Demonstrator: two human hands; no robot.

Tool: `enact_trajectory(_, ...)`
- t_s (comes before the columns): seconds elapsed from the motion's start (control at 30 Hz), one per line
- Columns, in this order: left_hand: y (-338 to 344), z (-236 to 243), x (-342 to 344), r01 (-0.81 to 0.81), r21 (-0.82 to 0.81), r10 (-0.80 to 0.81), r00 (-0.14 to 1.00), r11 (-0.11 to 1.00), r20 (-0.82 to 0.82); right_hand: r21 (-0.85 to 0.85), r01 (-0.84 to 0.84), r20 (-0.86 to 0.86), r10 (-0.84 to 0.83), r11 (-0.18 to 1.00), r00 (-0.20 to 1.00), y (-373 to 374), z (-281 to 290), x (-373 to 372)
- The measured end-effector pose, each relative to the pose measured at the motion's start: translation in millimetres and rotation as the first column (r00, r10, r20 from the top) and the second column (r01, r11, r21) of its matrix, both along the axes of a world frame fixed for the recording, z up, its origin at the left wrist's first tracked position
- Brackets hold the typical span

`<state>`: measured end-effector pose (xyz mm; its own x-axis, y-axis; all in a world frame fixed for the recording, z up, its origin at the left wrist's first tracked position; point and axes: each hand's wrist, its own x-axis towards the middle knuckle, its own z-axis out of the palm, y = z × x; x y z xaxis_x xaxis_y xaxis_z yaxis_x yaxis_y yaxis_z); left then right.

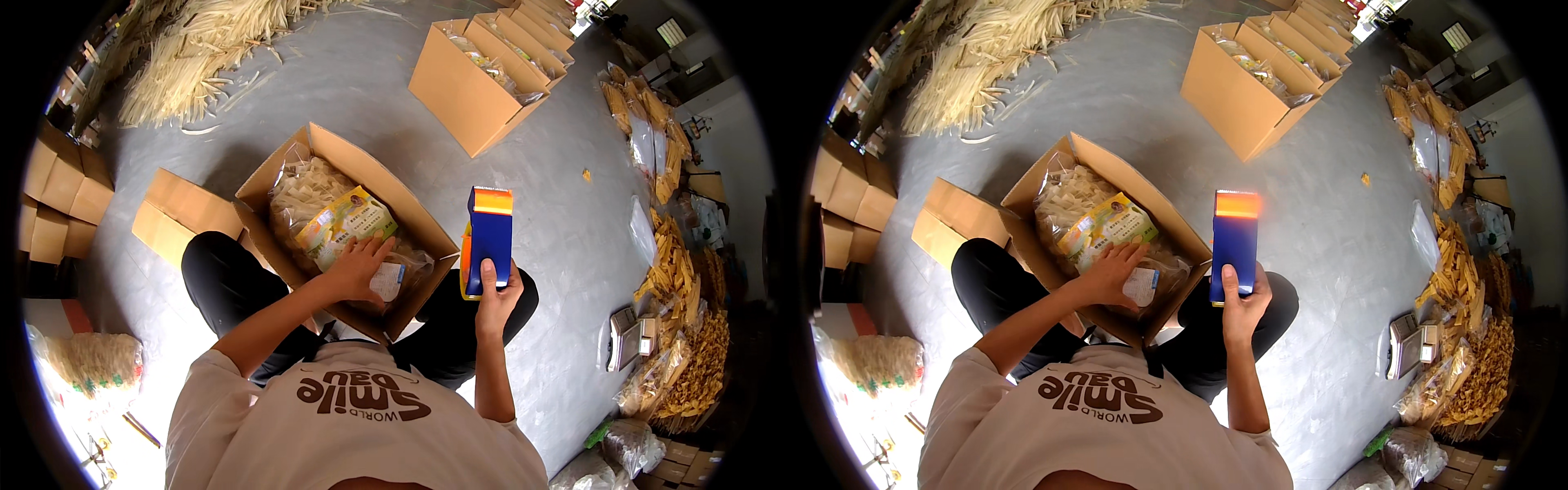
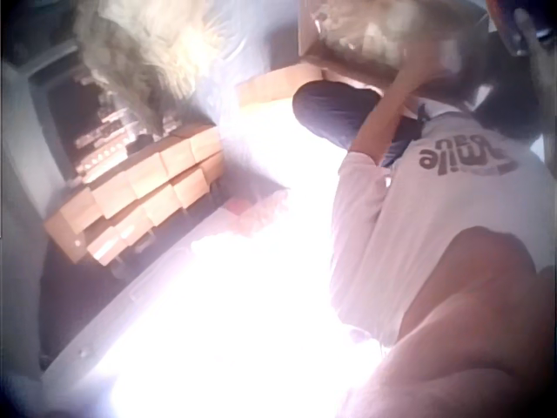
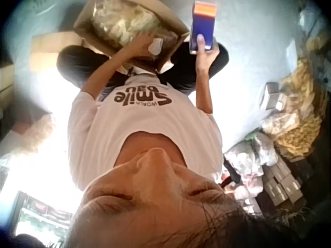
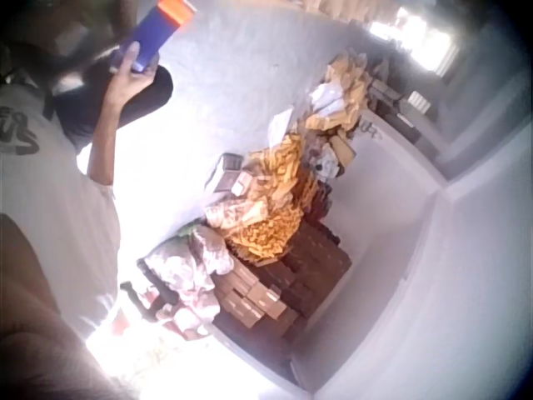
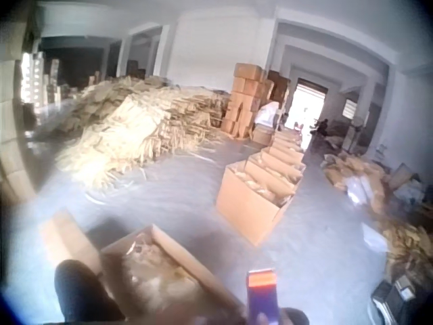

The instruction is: The person seals cardboard boxes containing bagged goods by applying tape with a handheld tape dispenser. The person reaches for an open box, folds the flaps down, and then uses a tape dispenser to apply a strip of tape across the top seam.

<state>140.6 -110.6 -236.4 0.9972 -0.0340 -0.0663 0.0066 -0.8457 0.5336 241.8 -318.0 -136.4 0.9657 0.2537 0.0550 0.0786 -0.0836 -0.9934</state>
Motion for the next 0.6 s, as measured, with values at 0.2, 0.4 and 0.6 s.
enact_trajectory(0.2,-17.5,15.9,16.3,-0.052,0.002,0.051,0.962,0.999,-0.269,0.025,0.032,-0.062,-0.031,0.999,0.998,-15.4,1.0,-9.3)
enact_trajectory(0.4,28.3,74.9,15.7,-0.462,-0.255,0.451,0.886,0.849,-0.102,0.031,0.093,-0.056,-0.091,0.995,0.994,-19.8,-8.3,-8.2)
enact_trajectory(0.6,-35.4,45.6,3.4,-0.220,-0.105,0.193,0.957,0.970,-0.217,0.071,0.107,-0.113,-0.099,0.992,0.989,-10.2,-16.1,-8.3)
